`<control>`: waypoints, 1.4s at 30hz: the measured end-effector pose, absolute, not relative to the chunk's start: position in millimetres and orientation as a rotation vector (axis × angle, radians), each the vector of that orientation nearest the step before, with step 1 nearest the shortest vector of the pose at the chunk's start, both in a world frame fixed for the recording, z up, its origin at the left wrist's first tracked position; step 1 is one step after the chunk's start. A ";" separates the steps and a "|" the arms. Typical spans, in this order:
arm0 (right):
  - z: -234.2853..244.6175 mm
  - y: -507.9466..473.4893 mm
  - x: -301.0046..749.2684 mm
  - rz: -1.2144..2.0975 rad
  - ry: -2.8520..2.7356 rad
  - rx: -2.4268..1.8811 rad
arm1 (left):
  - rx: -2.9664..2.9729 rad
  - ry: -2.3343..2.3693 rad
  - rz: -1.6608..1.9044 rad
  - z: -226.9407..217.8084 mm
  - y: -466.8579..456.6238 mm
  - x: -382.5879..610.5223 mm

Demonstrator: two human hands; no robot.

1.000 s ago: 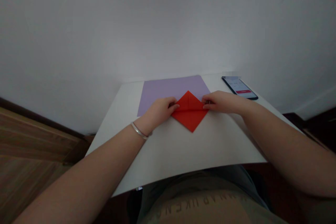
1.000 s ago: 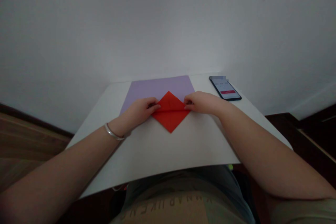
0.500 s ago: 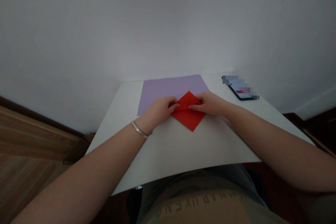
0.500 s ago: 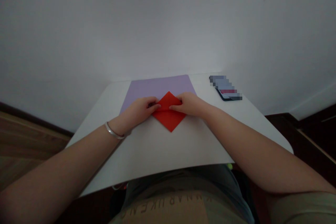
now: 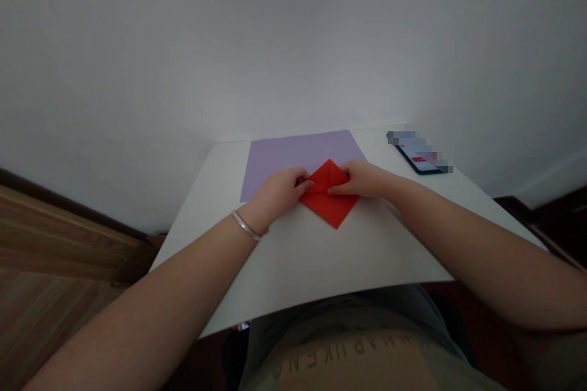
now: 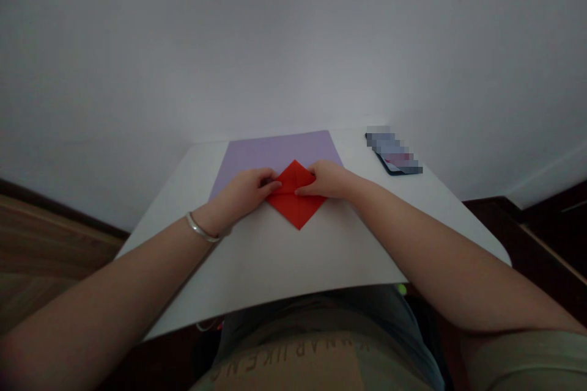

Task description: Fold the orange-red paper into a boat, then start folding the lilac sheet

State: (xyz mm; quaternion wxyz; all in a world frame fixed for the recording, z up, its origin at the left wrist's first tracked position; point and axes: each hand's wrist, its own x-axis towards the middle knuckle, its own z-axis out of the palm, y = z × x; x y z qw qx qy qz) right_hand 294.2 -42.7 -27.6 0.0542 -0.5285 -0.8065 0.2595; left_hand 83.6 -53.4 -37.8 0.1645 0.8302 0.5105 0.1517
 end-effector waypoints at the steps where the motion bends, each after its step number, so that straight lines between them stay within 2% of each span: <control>1: -27.3 -42.7 293.9 0.782 -2.447 -1.621 | 2.363 1.452 0.434 -37.8 -53.2 83.6; 11: -20.8 -44.0 290.9 0.723 -2.507 -1.619 | 2.312 1.476 0.437 -37.5 -52.2 84.3; 26: -23.1 -43.3 290.7 0.907 -2.360 -1.698 | 2.279 1.433 0.446 -41.9 -48.6 82.0; 34: -22.0 -41.3 290.0 0.881 -2.373 -1.740 | 2.239 1.424 0.427 -42.6 -47.5 81.1; 42: -30.6 -43.4 296.0 0.796 -2.371 -1.607 | 2.201 1.412 0.347 -34.8 -44.6 76.0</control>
